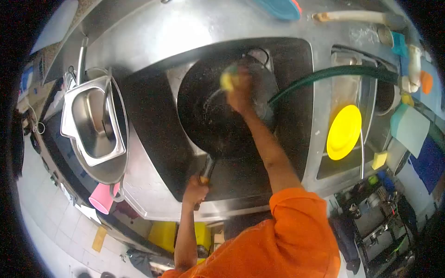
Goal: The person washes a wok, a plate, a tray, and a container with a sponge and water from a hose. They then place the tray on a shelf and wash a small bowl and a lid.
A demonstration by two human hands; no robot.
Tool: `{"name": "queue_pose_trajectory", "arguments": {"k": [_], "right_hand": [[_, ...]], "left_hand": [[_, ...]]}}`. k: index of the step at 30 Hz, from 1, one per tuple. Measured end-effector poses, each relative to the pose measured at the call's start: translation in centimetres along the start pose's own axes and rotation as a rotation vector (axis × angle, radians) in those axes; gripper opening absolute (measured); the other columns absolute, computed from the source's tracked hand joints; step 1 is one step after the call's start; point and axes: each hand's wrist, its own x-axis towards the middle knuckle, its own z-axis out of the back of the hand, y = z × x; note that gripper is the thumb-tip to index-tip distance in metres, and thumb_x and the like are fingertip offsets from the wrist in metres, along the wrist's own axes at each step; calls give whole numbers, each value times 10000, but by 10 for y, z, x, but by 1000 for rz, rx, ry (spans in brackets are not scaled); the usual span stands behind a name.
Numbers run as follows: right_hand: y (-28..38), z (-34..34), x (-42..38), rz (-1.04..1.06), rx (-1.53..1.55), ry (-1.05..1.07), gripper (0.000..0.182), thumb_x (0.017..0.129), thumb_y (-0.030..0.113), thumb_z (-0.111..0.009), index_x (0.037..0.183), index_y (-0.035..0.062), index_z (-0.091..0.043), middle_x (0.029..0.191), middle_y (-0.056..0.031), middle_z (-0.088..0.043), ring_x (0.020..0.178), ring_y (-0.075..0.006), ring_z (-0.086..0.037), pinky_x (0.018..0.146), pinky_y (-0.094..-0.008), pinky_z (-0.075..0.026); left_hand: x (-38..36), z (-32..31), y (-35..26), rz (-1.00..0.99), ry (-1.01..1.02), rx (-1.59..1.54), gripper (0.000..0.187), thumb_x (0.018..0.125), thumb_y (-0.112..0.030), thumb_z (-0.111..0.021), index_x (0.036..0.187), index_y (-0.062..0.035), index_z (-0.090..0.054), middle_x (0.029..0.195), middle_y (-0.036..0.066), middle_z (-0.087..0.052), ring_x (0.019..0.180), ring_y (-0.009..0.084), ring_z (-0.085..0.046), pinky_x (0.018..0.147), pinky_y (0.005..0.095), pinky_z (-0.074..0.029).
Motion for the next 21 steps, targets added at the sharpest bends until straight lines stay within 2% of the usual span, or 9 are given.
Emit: {"name": "queue_pose_trajectory", "arguments": {"k": [1,4,6,8,12,15,18,20,21], "right_hand": [[3,-24,-26,152,353,53,725,788,218,-631,1427,58,-327,1515,-244,-162,1391,-409,-184,1115,-559,-145],[77,59,-104,226,471,555,774,787,93,-610,1475,190,-269,1542,-143,-157,1422,-376,-123,1146,-519,-140],[43,88,-135,153,198,732,774,822,123,-603,1490,176,-215,1549,-152,-114,1414,-383,-139,1142,-503,-159],[19,111,-123,-272,-299,593,772,829,150,-610,1488,136,-209,1535,-184,-135,1408,-394,-141,1130,-507,-181],[-21,51,-25,-243,-241,-140,778,829,177,-615,1488,123,-204,1509,-252,-167,1407,-414,-128,1119,-545,-170],[47,10,56,-189,84,-377,838,807,192,-656,1485,82,-176,1525,-249,-106,1404,-438,-104,1120,-556,-145],[131,1,14,122,485,63,788,863,235,-608,1500,137,-156,1549,-206,19,1425,-393,-40,1145,-526,-93],[138,17,-71,308,699,292,786,821,203,-657,1482,134,-238,1549,-191,-58,1428,-365,-90,1143,-516,-127],[126,36,-104,188,665,441,724,812,201,-672,1444,126,-327,1533,-173,-151,1415,-345,-161,1140,-497,-167]], "left_hand": [[-6,-1,5,21,13,9,383,693,-145,-639,1021,33,-556,715,193,-610,558,276,-616,510,379,-478],[4,7,1,51,119,47,363,692,-147,-638,997,36,-563,652,165,-596,487,263,-585,464,379,-460],[4,4,4,49,105,-63,331,689,-160,-644,946,39,-579,649,174,-602,468,251,-590,440,375,-451],[2,1,2,36,103,-90,332,682,-156,-647,941,41,-583,678,198,-614,525,282,-618,481,387,-471],[6,-7,8,-73,-36,77,366,662,-137,-664,969,47,-586,765,253,-638,732,389,-658,639,416,-511],[18,-17,28,-138,-133,144,389,651,-130,-669,982,55,-584,821,287,-634,852,434,-632,725,432,-496],[8,-12,12,-185,-167,154,417,643,-139,-670,995,70,-590,843,302,-630,846,438,-630,725,441,-494],[8,-8,16,-232,-201,221,443,642,-137,-667,1022,76,-588,847,303,-631,849,440,-629,731,442,-494],[14,-4,21,-188,-153,182,476,642,-135,-663,1059,80,-582,853,300,-634,853,437,-631,737,438,-496]]}}
